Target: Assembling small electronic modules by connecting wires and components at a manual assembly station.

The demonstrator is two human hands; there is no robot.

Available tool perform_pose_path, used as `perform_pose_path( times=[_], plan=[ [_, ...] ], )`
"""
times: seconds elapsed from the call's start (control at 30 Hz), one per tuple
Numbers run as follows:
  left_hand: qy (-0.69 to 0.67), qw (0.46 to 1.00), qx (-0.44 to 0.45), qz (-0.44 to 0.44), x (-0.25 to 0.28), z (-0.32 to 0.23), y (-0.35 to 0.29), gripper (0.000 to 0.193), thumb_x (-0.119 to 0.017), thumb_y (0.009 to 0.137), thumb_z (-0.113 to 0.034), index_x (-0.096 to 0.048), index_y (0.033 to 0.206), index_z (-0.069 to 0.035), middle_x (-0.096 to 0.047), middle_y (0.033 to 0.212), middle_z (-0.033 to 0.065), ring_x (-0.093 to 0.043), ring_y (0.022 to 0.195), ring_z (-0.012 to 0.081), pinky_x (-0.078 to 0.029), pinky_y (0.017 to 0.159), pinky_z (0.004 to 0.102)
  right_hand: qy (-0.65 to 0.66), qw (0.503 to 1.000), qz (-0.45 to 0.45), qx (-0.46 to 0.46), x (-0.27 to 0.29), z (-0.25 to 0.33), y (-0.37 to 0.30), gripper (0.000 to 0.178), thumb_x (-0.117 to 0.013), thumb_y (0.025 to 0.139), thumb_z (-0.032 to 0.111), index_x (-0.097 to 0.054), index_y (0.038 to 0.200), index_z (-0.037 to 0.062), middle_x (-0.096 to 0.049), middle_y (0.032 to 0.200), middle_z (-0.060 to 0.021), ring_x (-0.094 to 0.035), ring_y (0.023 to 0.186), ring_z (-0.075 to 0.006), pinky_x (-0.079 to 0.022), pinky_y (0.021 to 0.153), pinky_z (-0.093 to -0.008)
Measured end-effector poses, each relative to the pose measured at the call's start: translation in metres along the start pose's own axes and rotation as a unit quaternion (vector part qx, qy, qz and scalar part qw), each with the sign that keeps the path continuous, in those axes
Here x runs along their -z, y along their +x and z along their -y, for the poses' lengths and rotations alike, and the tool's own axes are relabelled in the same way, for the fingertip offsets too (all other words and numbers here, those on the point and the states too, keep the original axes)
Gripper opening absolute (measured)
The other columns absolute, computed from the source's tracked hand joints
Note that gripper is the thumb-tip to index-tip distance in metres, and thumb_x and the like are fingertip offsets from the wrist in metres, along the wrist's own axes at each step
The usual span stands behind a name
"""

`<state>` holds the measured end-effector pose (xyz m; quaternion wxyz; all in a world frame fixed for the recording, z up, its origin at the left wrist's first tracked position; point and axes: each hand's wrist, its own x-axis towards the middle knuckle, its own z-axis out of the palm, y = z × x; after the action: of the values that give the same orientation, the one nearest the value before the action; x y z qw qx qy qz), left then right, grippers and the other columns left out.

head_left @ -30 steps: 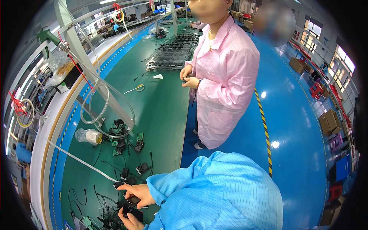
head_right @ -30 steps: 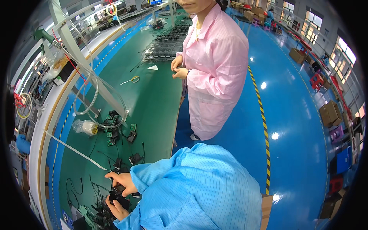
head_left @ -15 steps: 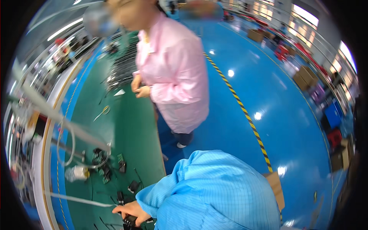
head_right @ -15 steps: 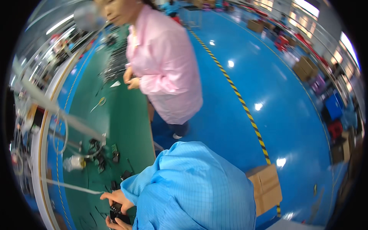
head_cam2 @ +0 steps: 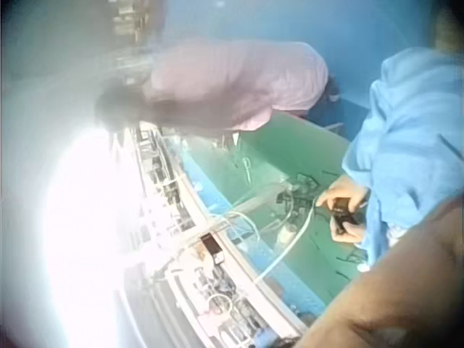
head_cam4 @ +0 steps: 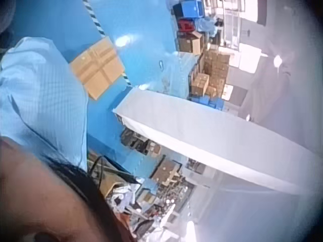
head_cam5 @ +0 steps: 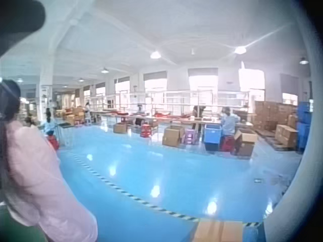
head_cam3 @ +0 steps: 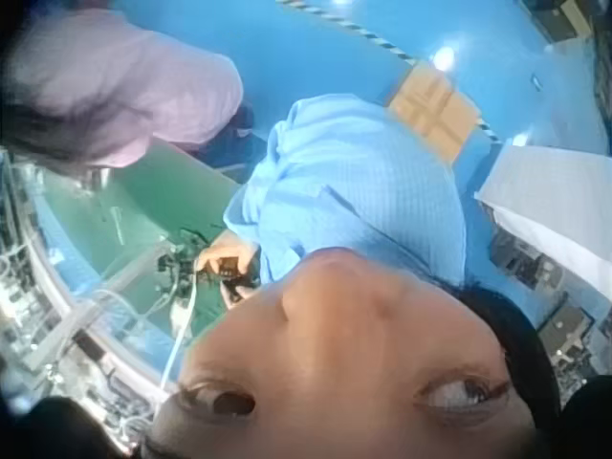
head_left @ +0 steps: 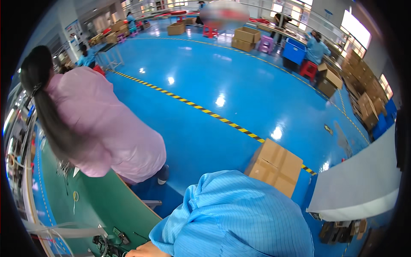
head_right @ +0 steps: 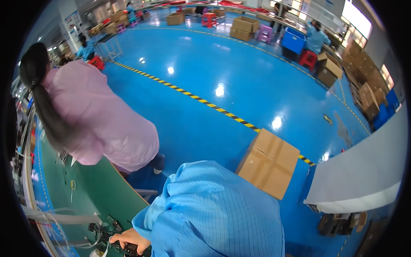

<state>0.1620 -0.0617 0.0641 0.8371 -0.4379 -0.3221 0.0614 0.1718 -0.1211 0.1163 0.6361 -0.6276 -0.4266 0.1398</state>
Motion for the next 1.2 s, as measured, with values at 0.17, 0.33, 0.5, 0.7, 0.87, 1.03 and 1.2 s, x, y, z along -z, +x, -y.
perform_pose_path(
  times=[0.17,0.33,0.5,0.7,0.87,1.03,1.2],
  plan=[
    [0.000,0.999,0.025,-0.021,0.012,0.003,-0.018,0.031,-0.066,0.085,-0.019,-0.064,0.110,-0.002,-0.065,0.100,0.0194,-0.064,0.083,0.0314,-0.053,0.076,0.0350,0.007,0.998,-0.050,-0.025,-0.007,-0.001,-0.021,0.097,-0.083,0.070,0.043,-0.031,0.141,0.0013,-0.053,0.122,-0.0184,-0.056,0.094,-0.0301,-0.048,0.084,-0.0378],
    [0.015,1.000,0.015,-0.019,-0.005,0.004,-0.044,0.030,-0.070,0.083,-0.016,-0.064,0.109,-0.003,-0.064,0.098,0.0180,-0.064,0.079,0.0296,-0.053,0.073,0.0335,-0.012,0.998,-0.034,-0.054,-0.031,0.002,-0.035,0.098,-0.084,0.069,0.042,-0.031,0.141,0.0016,-0.049,0.128,-0.0188,-0.056,0.095,-0.0293,-0.048,0.084,-0.0377],
    [0.049,0.999,-0.003,-0.016,-0.025,-0.029,-0.070,0.032,-0.070,0.083,-0.016,-0.063,0.111,-0.003,-0.064,0.096,0.0160,-0.063,0.077,0.0275,-0.053,0.070,0.0325,0.005,0.998,-0.023,-0.050,-0.061,0.012,-0.050,0.099,-0.085,0.068,0.040,-0.031,0.142,0.0021,-0.047,0.131,-0.0186,-0.056,0.097,-0.0292,-0.049,0.083,-0.0376],
    [0.081,0.997,-0.008,0.010,-0.033,-0.048,-0.093,0.032,-0.070,0.083,-0.016,-0.063,0.111,-0.003,-0.063,0.095,0.0145,-0.062,0.075,0.0257,-0.053,0.068,0.0315,-0.011,0.998,-0.015,-0.065,-0.080,0.024,-0.068,0.098,-0.085,0.068,0.037,-0.030,0.142,0.0028,-0.049,0.128,-0.0183,-0.056,0.097,-0.0288,-0.049,0.081,-0.0371],
    [0.085,0.995,-0.006,0.050,-0.023,-0.038,-0.095,0.034,-0.070,0.083,-0.014,-0.060,0.114,-0.003,-0.062,0.098,0.0164,-0.062,0.078,0.0257,-0.053,0.069,0.0309,0.005,0.997,-0.020,-0.071,-0.074,0.021,-0.073,0.099,-0.086,0.068,0.035,-0.029,0.143,0.0044,-0.052,0.122,-0.0174,-0.056,0.096,-0.0281,-0.049,0.081,-0.0364],
    [0.041,0.993,0.059,0.091,-0.012,0.010,-0.092,0.040,-0.065,0.084,-0.010,-0.053,0.120,-0.003,-0.058,0.107,0.0208,-0.060,0.091,0.0293,-0.050,0.082,0.0359,0.003,0.997,-0.039,-0.060,-0.073,0.014,-0.075,0.101,-0.087,0.066,0.031,-0.028,0.144,0.0066,-0.055,0.115,-0.0159,-0.057,0.094,-0.0273,-0.049,0.080,-0.0355],
    [-0.005,0.973,0.110,0.201,-0.037,0.052,-0.092,0.037,-0.060,0.084,-0.005,-0.048,0.119,-0.002,-0.056,0.112,0.0238,-0.057,0.099,0.0319,-0.048,0.091,0.0400,0.027,0.998,-0.013,-0.050,-0.080,0.039,-0.084,0.100,-0.088,0.066,0.025,-0.028,0.144,0.0084,-0.058,0.109,-0.0128,-0.057,0.094,-0.0258,-0.049,0.079,-0.0339]
  ],
)
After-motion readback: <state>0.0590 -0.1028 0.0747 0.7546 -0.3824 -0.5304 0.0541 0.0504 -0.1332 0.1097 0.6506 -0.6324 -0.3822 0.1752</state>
